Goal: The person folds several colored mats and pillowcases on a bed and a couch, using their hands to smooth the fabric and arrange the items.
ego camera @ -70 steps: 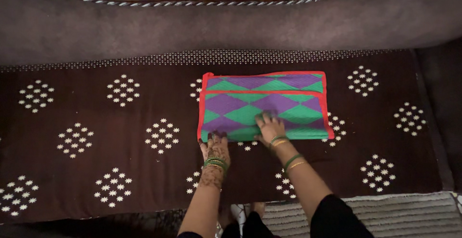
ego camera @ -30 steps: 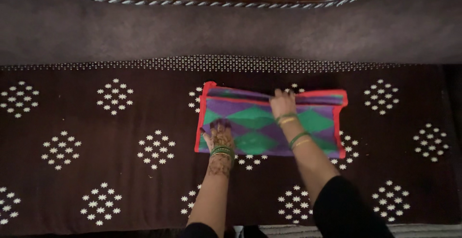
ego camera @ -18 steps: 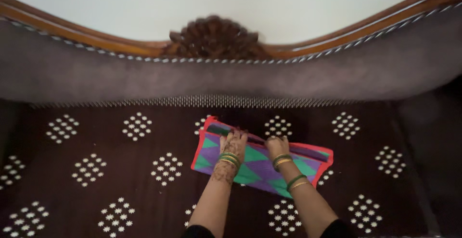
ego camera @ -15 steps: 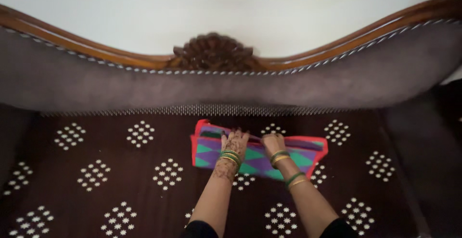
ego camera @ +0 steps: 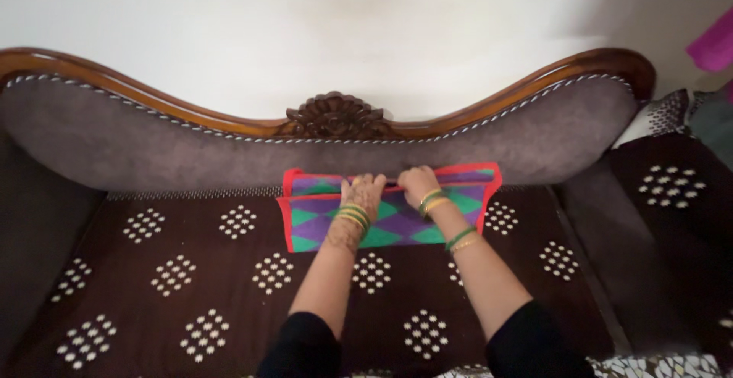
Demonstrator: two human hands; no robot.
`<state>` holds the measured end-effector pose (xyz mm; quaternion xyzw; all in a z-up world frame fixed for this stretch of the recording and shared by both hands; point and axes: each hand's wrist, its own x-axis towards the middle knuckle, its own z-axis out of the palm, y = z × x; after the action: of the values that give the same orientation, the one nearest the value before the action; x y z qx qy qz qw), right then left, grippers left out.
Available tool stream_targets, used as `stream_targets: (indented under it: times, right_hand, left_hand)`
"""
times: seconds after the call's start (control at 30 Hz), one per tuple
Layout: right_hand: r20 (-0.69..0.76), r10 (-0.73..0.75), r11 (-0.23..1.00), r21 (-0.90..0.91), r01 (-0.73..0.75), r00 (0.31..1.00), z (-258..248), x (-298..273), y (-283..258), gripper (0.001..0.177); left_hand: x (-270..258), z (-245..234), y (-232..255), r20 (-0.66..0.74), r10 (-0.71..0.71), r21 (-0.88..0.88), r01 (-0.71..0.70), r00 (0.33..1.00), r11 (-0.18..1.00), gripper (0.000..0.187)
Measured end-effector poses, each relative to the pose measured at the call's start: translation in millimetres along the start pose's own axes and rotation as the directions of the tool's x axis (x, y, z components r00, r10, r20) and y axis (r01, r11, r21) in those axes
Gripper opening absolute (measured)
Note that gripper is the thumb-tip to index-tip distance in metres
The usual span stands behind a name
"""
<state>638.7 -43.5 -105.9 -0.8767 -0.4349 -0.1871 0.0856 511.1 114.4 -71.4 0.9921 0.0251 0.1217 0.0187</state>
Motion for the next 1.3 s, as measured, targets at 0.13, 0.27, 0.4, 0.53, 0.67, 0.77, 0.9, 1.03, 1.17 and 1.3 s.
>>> stream_targets:
  times: [0.13, 0.27, 0.4, 0.53, 0.67, 0.77, 0.9, 1.03, 1.17, 1.3]
  right_hand:
    - [-0.096, -0.100, 0.991, 0.078, 0.108, 0.990, -42.9, -3.4, -8.1, 0.018]
    - [-0.014, -0.116, 0.990, 0.083, 0.117, 0.993, -68.8, -17.4, -12.5, 0.016]
    - [0.099, -0.088, 0.996, 0.006, 0.088, 0.991, -83.6, -29.6, -8.4, 0.012]
    - [-0.015, 0.012, 0.999, 0.036, -0.011, 1.000, -104.9, -43.7, 6.1, 0.013]
    - [-0.019, 0.123, 0.992, 0.045, -0.122, 0.992, -118.7, -61.1, 30.3, 0.007]
    - [0.001, 0.175, 0.985, -0.006, -0.175, 0.985, -112.6, -70.5, 43.4, 0.013]
    - [-0.051, 0.231, 0.973, 0.040, -0.229, 0.972, -102.0, -100.1, 45.7, 0.013]
    - [0.008, 0.306, 0.943, -0.143, -0.302, 0.952, -111.0, -142.3, 48.4, 0.014]
    - [-0.003, 0.389, 0.901, -0.210, -0.381, 0.921, -138.5, -206.4, 50.7, 0.014]
    - [-0.048, 0.504, 0.839, -0.211, -0.502, 0.862, -166.1, -274.6, 53.4, 0.017]
  left_hand:
    - [-13.1, -35.3, -2.4, -0.006, 0.000, 0.011, 0.000, 1.000, 1.000, 0.036]
    - [-17.7, -54.7, -3.6, 0.174, -0.063, 0.142, 0.038, 0.983, 0.989, 0.033]
    - [-13.1, -62.6, -0.7, 0.287, -0.085, 0.113, 0.055, 0.954, 0.992, 0.034]
    - [0.3, -70.1, 15.8, 0.181, 0.048, 0.110, -0.069, 0.982, 0.992, 0.030]
    - [18.3, -82.1, 36.0, 0.125, 0.212, 0.158, -0.231, 0.969, 0.960, 0.030]
    - [20.1, -86.7, 46.5, 0.107, 0.290, 0.170, -0.305, 0.951, 0.937, 0.029]
    - [13.7, -87.3, 59.0, 0.187, 0.339, 0.127, -0.365, 0.922, 0.922, 0.027]
    - [15.2, -79.6, 91.0, 0.184, 0.455, 0.176, -0.485, 0.871, 0.857, 0.027]
    - [5.0, -71.7, 135.9, 0.127, 0.577, 0.098, -0.589, 0.807, 0.802, 0.025]
    - [-8.7, -69.3, 196.9, 0.070, 0.667, -0.026, -0.667, 0.742, 0.745, 0.022]
